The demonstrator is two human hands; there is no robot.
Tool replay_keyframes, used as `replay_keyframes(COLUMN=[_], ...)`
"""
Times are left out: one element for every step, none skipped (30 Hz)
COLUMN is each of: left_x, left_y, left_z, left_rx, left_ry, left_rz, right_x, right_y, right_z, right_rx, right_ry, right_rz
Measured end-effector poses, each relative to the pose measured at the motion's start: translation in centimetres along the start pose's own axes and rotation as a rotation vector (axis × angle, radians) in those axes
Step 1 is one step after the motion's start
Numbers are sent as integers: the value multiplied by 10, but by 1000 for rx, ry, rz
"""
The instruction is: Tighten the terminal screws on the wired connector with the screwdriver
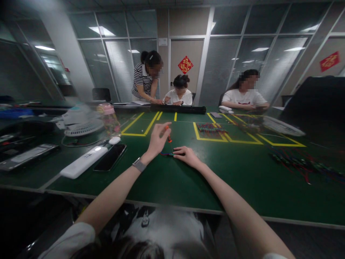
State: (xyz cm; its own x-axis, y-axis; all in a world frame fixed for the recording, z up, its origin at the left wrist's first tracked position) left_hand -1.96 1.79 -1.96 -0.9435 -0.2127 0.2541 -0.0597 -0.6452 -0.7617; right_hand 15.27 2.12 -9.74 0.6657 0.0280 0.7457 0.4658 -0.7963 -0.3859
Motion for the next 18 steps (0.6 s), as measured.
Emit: replay_keyframes(left_x=[0, 0, -1, -2, -3, -4, -3, -3, -2, 0, 1, 1, 1, 0, -2, -4, -6, -8], left_y=[-1, -1, -2, -2, -2, -2, -2, -1, 0, 0, 0, 0, 0, -1, -2, -3, -3, -3], left_z=[0, -1, -1, -2, -3, -4, -4, -3, -2, 0, 1, 2, 3, 2, 1, 0, -2, -4], left_rx=[1, 6, 15, 26, 33, 34, 25, 9, -6, -15, -14, -9, 0, 13, 32, 56, 83, 110], left_ry=[20, 57, 103, 148, 178, 184, 163, 119, 61, 8, -29, -34, -15, 29, 91, 165, 237, 299], left_rz=[-17, -41, -67, -89, -101, -97, -77, -46, -13, 15, 29, 31, 15, -11, -45, -88, -126, -163], right_x=[0, 0, 0, 0, 0, 0, 0, 0, 0, 0, 0, 0, 0, -1, -1, -1, -1, -1], right_y=[0, 0, 0, 0, 0, 0, 0, 0, 0, 0, 0, 0, 0, 0, 0, 0, 0, 0], right_z=[0, 0, 1, 1, 1, 1, 1, 1, 1, 1, 1, 1, 2, 2, 2, 3, 3, 3], right_rx=[-1, -1, 0, 2, 4, 6, 7, 8, 9, 9, 10, 13, 17, 20, 23, 24, 24, 22], right_ry=[0, -1, -3, -4, -5, -5, -5, -5, -5, -4, -3, -3, -4, -7, -11, -13, -14, -12], right_rz=[-2, -4, -4, -4, -3, -2, -1, 0, 2, 4, 6, 9, 11, 12, 12, 13, 14, 15])
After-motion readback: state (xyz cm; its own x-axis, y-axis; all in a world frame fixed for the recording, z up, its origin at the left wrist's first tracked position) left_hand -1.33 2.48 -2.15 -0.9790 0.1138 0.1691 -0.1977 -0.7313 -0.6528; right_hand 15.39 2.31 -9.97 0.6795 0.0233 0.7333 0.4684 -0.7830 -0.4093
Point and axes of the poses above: each hand's wrist, its own y-axis away from the middle knuckle, its own x-axis out of the back of the hand, z = x × y, the point moved 2 cm from there along -y, towards the middle knuckle
